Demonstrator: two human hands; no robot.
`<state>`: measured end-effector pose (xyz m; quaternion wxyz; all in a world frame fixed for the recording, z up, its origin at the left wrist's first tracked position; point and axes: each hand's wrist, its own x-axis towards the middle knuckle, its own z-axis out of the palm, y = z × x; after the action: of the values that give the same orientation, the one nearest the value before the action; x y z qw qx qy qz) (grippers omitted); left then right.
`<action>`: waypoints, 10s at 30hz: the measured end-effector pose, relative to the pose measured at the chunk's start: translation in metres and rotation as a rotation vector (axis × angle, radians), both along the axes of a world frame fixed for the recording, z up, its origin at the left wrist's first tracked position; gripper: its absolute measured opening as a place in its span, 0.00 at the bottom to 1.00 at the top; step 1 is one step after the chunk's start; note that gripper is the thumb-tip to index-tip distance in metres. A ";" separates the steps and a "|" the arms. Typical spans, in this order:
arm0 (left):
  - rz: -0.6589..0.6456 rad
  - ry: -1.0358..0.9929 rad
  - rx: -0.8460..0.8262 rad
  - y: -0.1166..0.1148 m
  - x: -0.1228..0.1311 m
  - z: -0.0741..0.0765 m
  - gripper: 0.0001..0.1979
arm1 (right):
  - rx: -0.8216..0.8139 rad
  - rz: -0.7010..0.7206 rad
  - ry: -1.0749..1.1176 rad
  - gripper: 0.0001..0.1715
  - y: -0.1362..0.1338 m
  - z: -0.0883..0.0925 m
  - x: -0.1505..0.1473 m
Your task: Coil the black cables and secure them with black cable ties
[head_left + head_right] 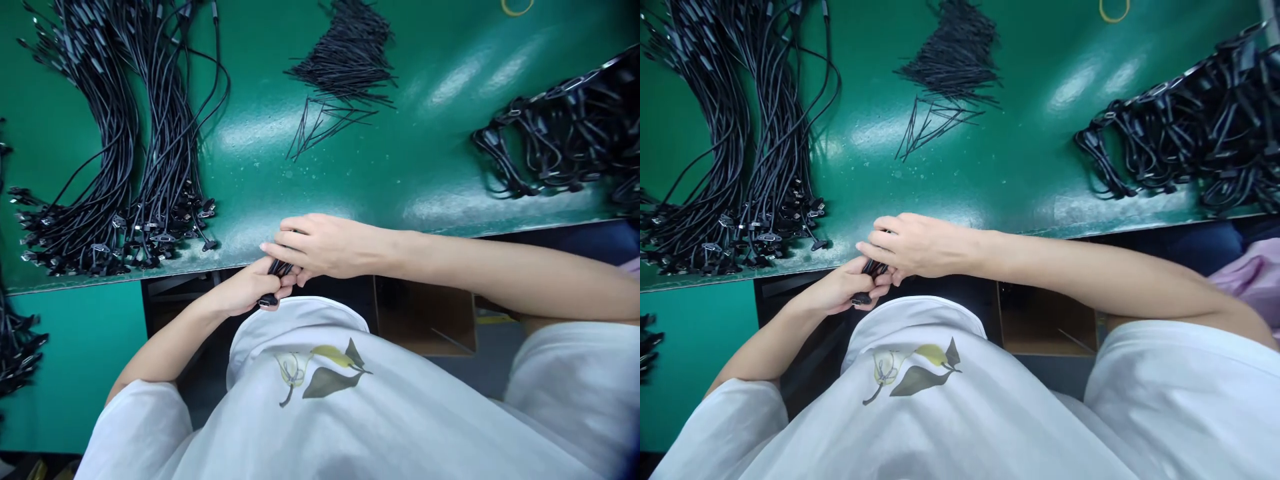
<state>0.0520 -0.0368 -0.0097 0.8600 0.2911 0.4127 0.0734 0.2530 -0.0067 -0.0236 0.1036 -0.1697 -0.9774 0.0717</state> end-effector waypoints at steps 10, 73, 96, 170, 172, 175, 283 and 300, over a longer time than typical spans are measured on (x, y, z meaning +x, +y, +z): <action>-0.083 -0.052 -0.017 0.001 -0.002 -0.009 0.07 | 0.087 0.135 -0.090 0.20 0.001 -0.001 0.007; 0.247 0.102 0.423 0.027 0.025 -0.040 0.10 | 0.510 0.065 -0.059 0.14 0.012 0.003 0.011; 0.777 -0.097 0.430 0.011 0.037 -0.038 0.08 | -0.113 -0.521 0.131 0.12 0.003 0.005 -0.021; 0.193 1.002 1.651 0.069 -0.152 0.033 0.11 | 0.094 -0.379 0.170 0.22 0.141 0.020 -0.127; 0.178 1.115 1.648 0.053 -0.162 0.040 0.12 | 0.067 -0.443 0.073 0.17 0.174 0.025 -0.138; 0.129 1.307 1.485 0.037 -0.196 0.038 0.14 | 0.132 -0.724 0.116 0.19 0.217 0.043 -0.108; 0.388 -0.147 0.109 -0.020 0.003 -0.034 0.23 | -1.792 -0.653 1.348 0.11 0.001 -0.007 -0.081; 0.457 -0.170 -0.063 -0.006 0.015 -0.031 0.16 | -1.669 -0.575 1.305 0.16 0.021 -0.019 -0.067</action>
<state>0.0666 -0.0430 -0.0404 0.8613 0.1559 0.3962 0.2774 0.1856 0.0143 -0.0421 0.4662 -0.3373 -0.3028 0.7598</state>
